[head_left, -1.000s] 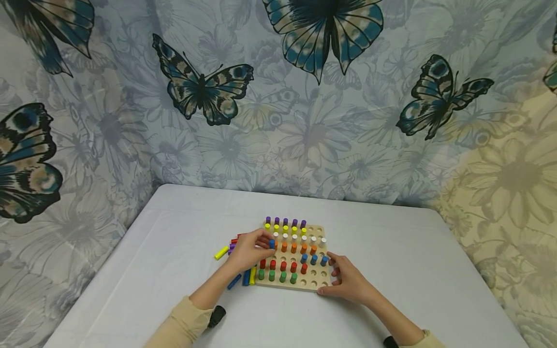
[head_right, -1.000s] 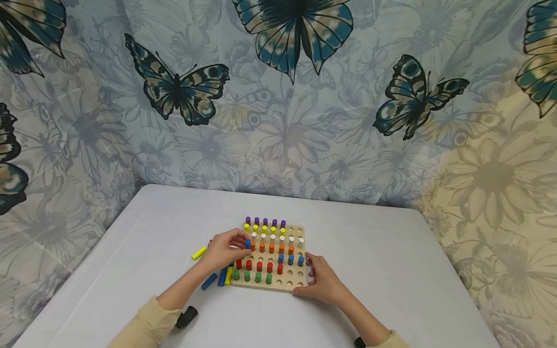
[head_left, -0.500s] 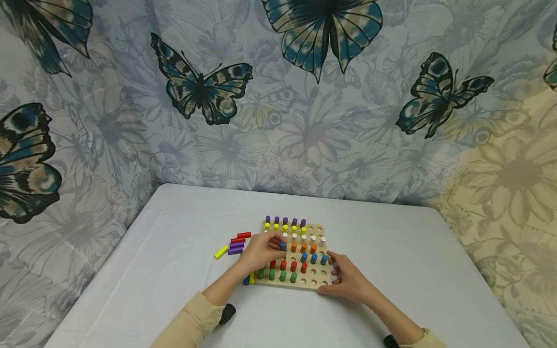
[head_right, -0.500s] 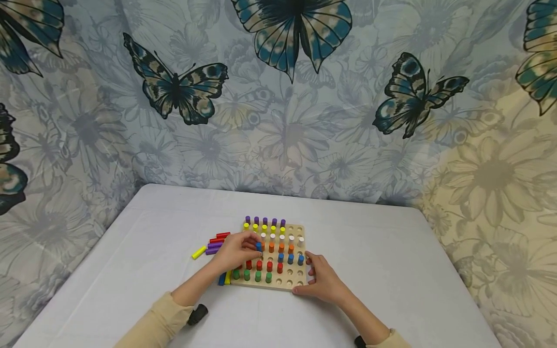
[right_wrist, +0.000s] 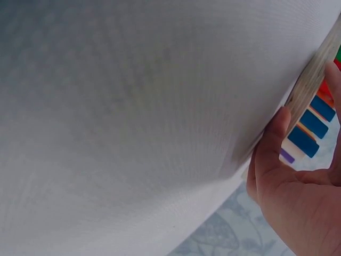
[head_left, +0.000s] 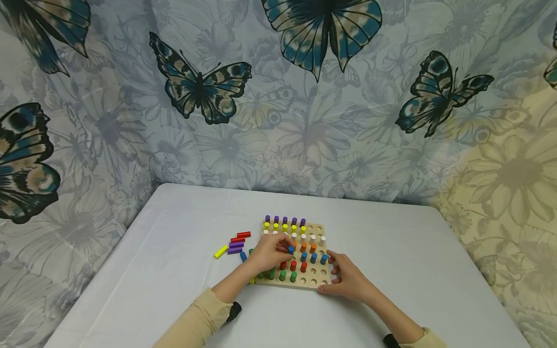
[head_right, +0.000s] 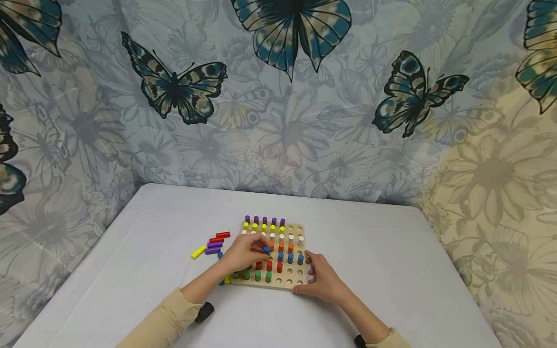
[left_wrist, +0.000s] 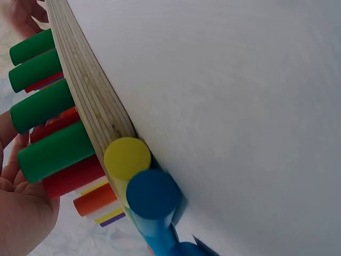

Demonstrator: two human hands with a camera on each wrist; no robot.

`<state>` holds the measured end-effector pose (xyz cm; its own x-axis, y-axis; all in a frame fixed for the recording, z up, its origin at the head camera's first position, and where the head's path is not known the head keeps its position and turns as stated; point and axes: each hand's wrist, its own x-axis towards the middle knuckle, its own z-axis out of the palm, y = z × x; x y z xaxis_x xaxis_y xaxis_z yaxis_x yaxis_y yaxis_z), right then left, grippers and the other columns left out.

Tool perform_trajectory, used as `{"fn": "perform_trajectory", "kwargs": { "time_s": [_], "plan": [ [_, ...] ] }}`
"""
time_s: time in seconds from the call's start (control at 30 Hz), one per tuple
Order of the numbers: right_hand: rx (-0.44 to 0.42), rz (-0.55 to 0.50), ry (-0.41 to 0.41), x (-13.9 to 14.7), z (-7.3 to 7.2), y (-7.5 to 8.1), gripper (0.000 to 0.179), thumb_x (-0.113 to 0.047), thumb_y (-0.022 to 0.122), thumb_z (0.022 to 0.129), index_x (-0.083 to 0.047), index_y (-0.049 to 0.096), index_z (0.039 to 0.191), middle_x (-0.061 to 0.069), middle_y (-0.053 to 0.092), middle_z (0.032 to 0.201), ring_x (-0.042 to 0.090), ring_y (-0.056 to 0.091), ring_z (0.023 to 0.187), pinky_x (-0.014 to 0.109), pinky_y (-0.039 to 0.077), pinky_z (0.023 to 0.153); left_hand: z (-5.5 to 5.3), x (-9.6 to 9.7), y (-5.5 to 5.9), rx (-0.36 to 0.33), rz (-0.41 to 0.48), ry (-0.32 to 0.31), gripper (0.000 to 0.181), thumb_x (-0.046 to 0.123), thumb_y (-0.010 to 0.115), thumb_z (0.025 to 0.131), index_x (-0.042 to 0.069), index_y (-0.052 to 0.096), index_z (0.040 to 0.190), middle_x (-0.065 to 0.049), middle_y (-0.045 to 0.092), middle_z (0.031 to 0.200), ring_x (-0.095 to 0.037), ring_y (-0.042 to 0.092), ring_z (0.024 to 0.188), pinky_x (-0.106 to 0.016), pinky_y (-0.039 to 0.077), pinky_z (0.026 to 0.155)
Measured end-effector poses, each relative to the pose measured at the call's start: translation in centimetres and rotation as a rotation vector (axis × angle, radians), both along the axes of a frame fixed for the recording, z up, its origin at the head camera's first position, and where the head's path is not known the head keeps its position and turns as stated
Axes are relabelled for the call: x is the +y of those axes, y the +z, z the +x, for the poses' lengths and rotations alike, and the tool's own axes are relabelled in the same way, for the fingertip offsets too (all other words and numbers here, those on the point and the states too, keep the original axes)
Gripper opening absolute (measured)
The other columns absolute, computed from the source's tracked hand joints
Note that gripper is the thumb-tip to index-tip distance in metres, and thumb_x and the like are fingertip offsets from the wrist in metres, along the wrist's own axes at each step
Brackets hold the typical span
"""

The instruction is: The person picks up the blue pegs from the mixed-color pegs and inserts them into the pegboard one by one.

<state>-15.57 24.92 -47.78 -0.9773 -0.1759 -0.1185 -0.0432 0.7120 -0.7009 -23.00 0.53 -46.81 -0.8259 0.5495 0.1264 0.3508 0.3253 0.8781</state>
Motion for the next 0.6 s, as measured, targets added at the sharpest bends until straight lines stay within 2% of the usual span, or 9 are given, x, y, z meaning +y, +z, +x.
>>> {"fn": "perform_trajectory", "kwargs": {
  "time_s": [0.3, 0.6],
  "plan": [
    [0.010, -0.004, 0.008, 0.02, -0.06, -0.04, 0.100, -0.037, 0.084, 0.062, 0.002, 0.032, 0.138, 0.007, 0.044, 0.111, 0.017, 0.044, 0.087, 0.020, 0.049, 0.066, 0.03, 0.61, -0.22, 0.028, -0.021, -0.013, 0.018, 0.001, 0.070, 0.078, 0.008, 0.064, 0.092, -0.012, 0.066, 0.094, -0.011, 0.063, 0.081, -0.018, 0.050, 0.070],
    [0.012, -0.008, 0.006, -0.01, -0.04, 0.03, 0.099, -0.036, 0.084, 0.062, 0.002, 0.032, 0.138, 0.008, 0.044, 0.113, 0.017, 0.044, 0.087, 0.021, 0.049, 0.065, 0.00, 0.95, -0.39, 0.035, -0.063, -0.008, 0.017, 0.001, 0.071, 0.078, 0.010, 0.064, 0.090, -0.007, 0.067, 0.093, -0.009, 0.063, 0.080, -0.019, 0.051, 0.071]
  ]
}}
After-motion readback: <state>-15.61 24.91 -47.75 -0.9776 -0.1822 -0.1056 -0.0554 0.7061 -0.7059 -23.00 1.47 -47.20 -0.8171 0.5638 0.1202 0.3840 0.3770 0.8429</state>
